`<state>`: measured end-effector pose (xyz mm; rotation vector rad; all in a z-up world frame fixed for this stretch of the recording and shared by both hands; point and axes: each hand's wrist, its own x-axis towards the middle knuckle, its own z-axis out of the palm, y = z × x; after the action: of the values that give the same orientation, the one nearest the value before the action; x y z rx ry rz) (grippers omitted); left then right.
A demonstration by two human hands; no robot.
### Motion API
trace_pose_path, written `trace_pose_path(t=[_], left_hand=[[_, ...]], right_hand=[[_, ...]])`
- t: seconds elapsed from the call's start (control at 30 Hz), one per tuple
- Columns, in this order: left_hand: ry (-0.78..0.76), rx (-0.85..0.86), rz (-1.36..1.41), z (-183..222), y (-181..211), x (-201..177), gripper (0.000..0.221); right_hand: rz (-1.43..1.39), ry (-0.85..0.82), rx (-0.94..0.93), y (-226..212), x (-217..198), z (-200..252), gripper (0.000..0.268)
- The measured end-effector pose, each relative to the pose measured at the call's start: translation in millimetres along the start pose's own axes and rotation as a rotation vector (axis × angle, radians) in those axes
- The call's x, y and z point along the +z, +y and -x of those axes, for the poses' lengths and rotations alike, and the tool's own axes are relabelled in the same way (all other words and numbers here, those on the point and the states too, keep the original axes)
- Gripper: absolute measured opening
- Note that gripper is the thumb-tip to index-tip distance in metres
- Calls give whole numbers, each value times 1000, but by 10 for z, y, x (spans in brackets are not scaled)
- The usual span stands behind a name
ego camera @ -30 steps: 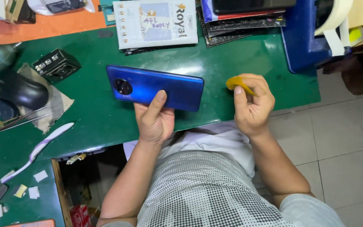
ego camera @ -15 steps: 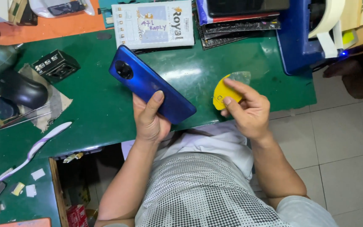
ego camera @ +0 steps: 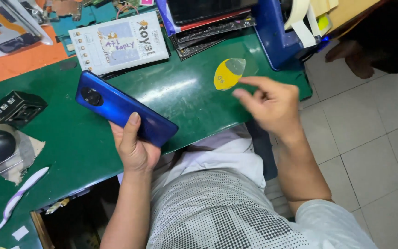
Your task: A person uses a plastic prying tool to remove the back cover of a blue smartphone on a repair bench.
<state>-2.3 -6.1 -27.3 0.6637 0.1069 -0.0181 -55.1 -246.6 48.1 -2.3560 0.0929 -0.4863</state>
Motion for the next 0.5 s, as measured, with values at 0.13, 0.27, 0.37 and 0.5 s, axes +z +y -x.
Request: trace_pose_path(t=[0.13, 0.27, 0.37, 0.5], left_hand=[[9, -2, 1, 20, 17, 28, 37], [97, -100, -63, 80, 109, 190, 40], [4, -10, -3, 28, 22, 59, 36], [2, 8, -11, 28, 43, 89, 36]], right_hand=[[86, 671, 73, 600, -161, 64, 10], [202, 722, 75, 718, -281, 39, 12], [162, 673, 12, 843, -286, 12, 16], [204, 690, 13, 961, -228, -38, 23]])
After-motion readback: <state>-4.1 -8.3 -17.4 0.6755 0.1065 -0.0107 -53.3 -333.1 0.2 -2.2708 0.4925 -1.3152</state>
